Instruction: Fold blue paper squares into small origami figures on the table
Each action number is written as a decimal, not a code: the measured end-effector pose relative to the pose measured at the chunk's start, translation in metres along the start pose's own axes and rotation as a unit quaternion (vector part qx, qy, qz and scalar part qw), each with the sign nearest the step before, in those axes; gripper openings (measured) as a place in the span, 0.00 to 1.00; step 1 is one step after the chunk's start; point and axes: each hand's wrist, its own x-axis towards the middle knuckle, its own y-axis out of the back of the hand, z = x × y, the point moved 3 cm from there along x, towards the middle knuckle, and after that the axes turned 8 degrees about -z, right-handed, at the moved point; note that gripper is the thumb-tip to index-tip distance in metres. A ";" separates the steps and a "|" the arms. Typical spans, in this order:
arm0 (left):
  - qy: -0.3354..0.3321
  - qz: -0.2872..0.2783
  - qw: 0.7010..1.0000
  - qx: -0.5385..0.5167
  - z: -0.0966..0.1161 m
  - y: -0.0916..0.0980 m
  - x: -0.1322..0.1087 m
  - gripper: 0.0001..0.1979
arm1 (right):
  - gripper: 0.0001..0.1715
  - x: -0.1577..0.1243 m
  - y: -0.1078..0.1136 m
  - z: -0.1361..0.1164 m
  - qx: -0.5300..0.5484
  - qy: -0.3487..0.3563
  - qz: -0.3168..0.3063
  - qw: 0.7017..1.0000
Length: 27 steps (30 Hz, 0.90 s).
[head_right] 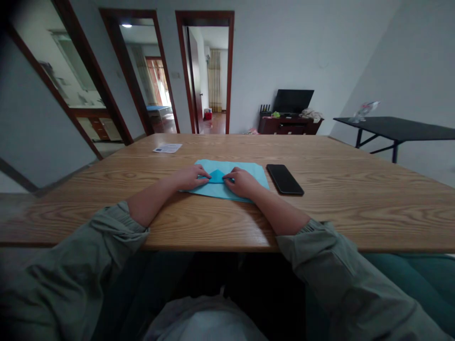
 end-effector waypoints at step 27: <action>-0.081 0.074 0.992 0.060 0.029 0.013 -0.004 0.19 | 0.19 -0.007 0.016 -0.020 -0.070 0.023 0.038 0.997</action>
